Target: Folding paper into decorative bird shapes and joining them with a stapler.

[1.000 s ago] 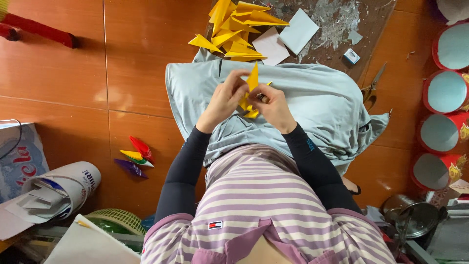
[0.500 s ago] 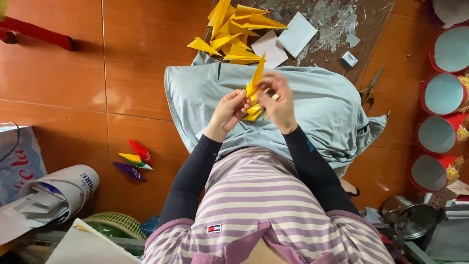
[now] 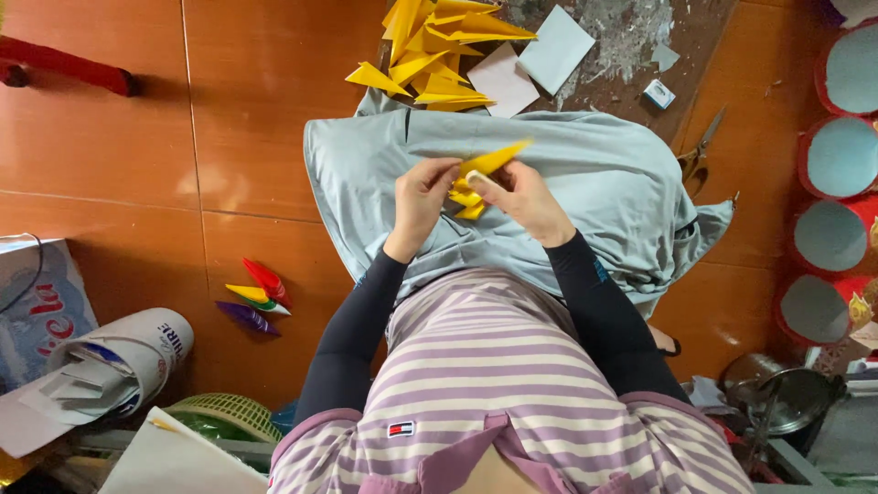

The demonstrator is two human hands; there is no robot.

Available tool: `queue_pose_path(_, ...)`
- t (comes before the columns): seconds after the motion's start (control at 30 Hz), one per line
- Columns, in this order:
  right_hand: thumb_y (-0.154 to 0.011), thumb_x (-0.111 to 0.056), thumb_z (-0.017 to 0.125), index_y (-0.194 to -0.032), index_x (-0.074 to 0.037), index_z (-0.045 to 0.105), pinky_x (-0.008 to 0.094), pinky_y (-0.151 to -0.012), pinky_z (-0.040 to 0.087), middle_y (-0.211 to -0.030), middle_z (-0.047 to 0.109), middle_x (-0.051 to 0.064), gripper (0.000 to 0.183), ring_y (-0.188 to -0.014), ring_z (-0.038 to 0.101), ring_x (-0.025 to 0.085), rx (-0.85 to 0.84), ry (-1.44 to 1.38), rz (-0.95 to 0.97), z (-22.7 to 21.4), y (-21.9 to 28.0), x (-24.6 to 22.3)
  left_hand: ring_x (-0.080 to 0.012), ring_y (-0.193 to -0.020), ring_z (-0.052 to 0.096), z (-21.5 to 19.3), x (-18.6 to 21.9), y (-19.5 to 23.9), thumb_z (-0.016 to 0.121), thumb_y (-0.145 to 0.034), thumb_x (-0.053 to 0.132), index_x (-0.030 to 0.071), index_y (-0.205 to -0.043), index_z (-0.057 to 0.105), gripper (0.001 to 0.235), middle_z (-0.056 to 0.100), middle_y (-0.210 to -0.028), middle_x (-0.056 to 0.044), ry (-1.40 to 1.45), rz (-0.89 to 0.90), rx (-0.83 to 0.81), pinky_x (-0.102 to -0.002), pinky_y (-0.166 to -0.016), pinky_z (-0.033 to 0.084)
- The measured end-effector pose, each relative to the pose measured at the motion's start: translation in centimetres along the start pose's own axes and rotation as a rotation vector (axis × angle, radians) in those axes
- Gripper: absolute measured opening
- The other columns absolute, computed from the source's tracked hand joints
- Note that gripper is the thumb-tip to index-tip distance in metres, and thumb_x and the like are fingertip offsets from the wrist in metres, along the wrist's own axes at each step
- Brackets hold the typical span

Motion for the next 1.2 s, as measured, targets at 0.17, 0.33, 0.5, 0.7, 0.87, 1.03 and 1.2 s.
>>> queue_pose_path(0.17, -0.097, -0.028, 0.073, -0.111, -0.004, 0.07, 0.019, -0.058, 0.036, -0.088, 0.066, -0.006, 0.028, -0.07, 0.05, 0.001, -0.004, -0.066, 0.11, 0.3, -0.4, 2.0, -0.0247, -0.084, 0.069, 0.6, 5.6, 0.7, 0.067, -0.096, -0.001, 0.005, -0.12, 0.072, 0.026, 0.069, -0.097, -0.011, -0.266, 0.275, -0.092, -0.031, -0.074, 0.054)
queue_pose_path(0.33, -0.097, -0.027, 0.075, -0.105, -0.005, 0.071, 0.019, -0.052, 0.033, -0.083, 0.065, -0.004, 0.024, -0.061, 0.048, 0.002, 0.072, -0.207, 0.109, -0.6, -0.8, 4.1, -0.0294, -0.09, 0.069, 1.0, 5.7, 1.2, 0.06, -0.096, -0.005, 0.001, -0.127, 0.068, 0.033, 0.069, -0.104, -0.015, -0.268, 0.3, -0.172, -0.034, -0.079, 0.055)
queue_pose_path(0.5, -0.097, -0.032, 0.073, -0.107, -0.005, 0.071, 0.019, -0.051, 0.037, -0.084, 0.067, -0.003, 0.029, -0.061, 0.05, 0.002, 0.04, -0.158, 0.178, -0.7, 0.0, 5.8, -0.0272, -0.079, 0.073, 0.7, 0.2, 1.3, 0.064, -0.098, 0.001, 0.002, -0.116, 0.07, 0.019, 0.072, -0.1, -0.014, -0.2, 0.143, -0.123, -0.032, -0.072, 0.058)
queue_pose_path(0.7, -0.099, -0.04, 0.066, -0.128, -0.01, 0.066, 0.02, -0.048, 0.035, -0.087, 0.067, -0.003, 0.042, -0.059, 0.046, 0.002, 0.239, 0.128, 0.282, -7.8, 2.2, 9.7, -0.0248, -0.067, 0.073, -0.9, -5.6, 0.8, 0.062, -0.1, 0.011, 0.004, -0.109, 0.073, 0.016, 0.072, -0.078, -0.013, -0.333, -0.109, -0.201, -0.035, -0.062, 0.056)
queue_pose_path(0.87, -0.102, -0.043, 0.057, -0.146, -0.014, 0.053, 0.022, -0.047, 0.037, -0.08, 0.06, -0.002, 0.053, -0.057, 0.048, 0.004, 0.336, 0.025, 0.242, -10.6, 2.2, 8.2, -0.0336, -0.106, 0.063, -6.0, -6.0, -7.3, 0.062, -0.094, 0.009, 0.007, -0.113, 0.075, 0.023, 0.068, -0.115, -0.015, -0.716, 0.168, 0.053, -0.044, -0.089, 0.051)
queue_pose_path(1.03, -0.108, -0.044, 0.051, -0.15, -0.01, 0.054, 0.023, -0.05, 0.039, -0.08, 0.056, -0.001, 0.054, -0.059, 0.049, 0.005, 0.308, -0.052, 0.169, -9.1, 0.7, 7.0, -0.0365, -0.139, 0.044, -7.0, -9.2, -15.8, 0.059, -0.089, 0.011, 0.006, -0.099, 0.077, 0.021, 0.054, -0.145, -0.013, -1.24, 0.281, 0.007, -0.052, -0.113, 0.032)
queue_pose_path(1.2, -0.106, -0.038, 0.053, -0.134, -0.012, 0.051, 0.023, -0.053, 0.042, -0.079, 0.055, 0.0, 0.038, -0.062, 0.051, 0.006, 0.14, -0.123, 0.118, -6.0, 0.0, 7.2, -0.0344, -0.136, 0.046, -6.7, -12.1, -17.1, 0.059, -0.083, 0.009, 0.003, -0.091, 0.076, 0.02, 0.062, -0.119, -0.01, -1.468, 0.465, -0.087, -0.061, -0.116, 0.015)
Point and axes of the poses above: each hand's wrist, its own y-axis away from the middle knuckle, its own z-axis out of the palm, x = y × z, the point moved 9 cm from there along -y, towards the middle knuckle
